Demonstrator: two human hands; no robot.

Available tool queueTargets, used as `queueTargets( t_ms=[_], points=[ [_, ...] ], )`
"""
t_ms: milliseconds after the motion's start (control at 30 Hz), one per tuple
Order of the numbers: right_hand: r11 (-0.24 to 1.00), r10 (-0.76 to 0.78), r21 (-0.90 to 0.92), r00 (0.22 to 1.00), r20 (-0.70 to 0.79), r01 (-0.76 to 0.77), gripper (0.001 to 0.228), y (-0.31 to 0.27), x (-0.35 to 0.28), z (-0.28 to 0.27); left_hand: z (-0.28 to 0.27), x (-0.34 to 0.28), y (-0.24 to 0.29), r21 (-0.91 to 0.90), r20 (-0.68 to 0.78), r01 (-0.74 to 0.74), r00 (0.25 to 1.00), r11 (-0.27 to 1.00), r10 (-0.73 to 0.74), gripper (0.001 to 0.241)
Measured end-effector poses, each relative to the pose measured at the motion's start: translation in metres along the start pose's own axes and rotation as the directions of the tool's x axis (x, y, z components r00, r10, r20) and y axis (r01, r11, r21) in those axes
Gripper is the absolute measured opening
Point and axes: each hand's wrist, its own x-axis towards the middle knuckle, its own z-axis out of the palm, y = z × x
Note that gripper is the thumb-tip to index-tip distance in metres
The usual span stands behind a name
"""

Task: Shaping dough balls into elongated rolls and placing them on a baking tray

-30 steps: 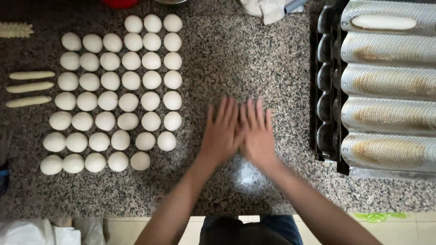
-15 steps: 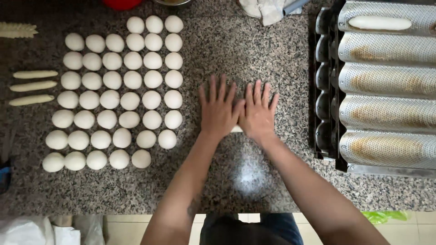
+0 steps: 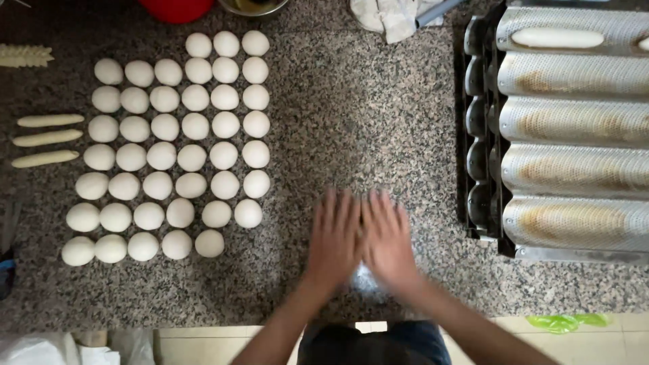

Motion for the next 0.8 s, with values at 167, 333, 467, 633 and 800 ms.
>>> queueTargets(
  t_ms=[167, 333, 467, 633, 800],
  points=[
    [0.821, 0.537, -0.002, 0.771, 0.341, -0.571, 0.079, 0.017, 0.164, -0.064, -0.027, 0.156, -0.06, 0.166, 0.094, 0.281, 0.95, 0.945, -0.298, 0.089],
    [0.898, 0.414, 0.083, 0.894, 0.17, -0.431, 0.085, 0.01, 0.096, -0.038, -0.023, 0.088, -0.03, 0.072, 0.006, 0.202, 0.979, 0.977, -0.203, 0.084],
    [0.989, 0.05, 0.137, 0.998, 0.033, -0.054, 0.081, 0.003, -0.032, -0.021, -0.017, -0.026, -0.002, -0.23, -0.083, -0.121, 0.991, 0.966, 0.104, 0.082],
    [0.868, 0.323, 0.19, 0.812, 0.487, -0.459, 0.109, 0.033, -0.037, -0.08, -0.086, -0.046, -0.035, -0.438, 0.193, 0.126, 0.98, 0.89, -0.044, 0.084],
    [0.993, -0.064, 0.101, 0.993, 0.101, 0.054, 0.089, 0.057, -0.034, -0.027, -0.039, -0.038, -0.037, -0.221, 0.169, -0.017, 0.984, 0.975, 0.056, 0.072]
  ],
)
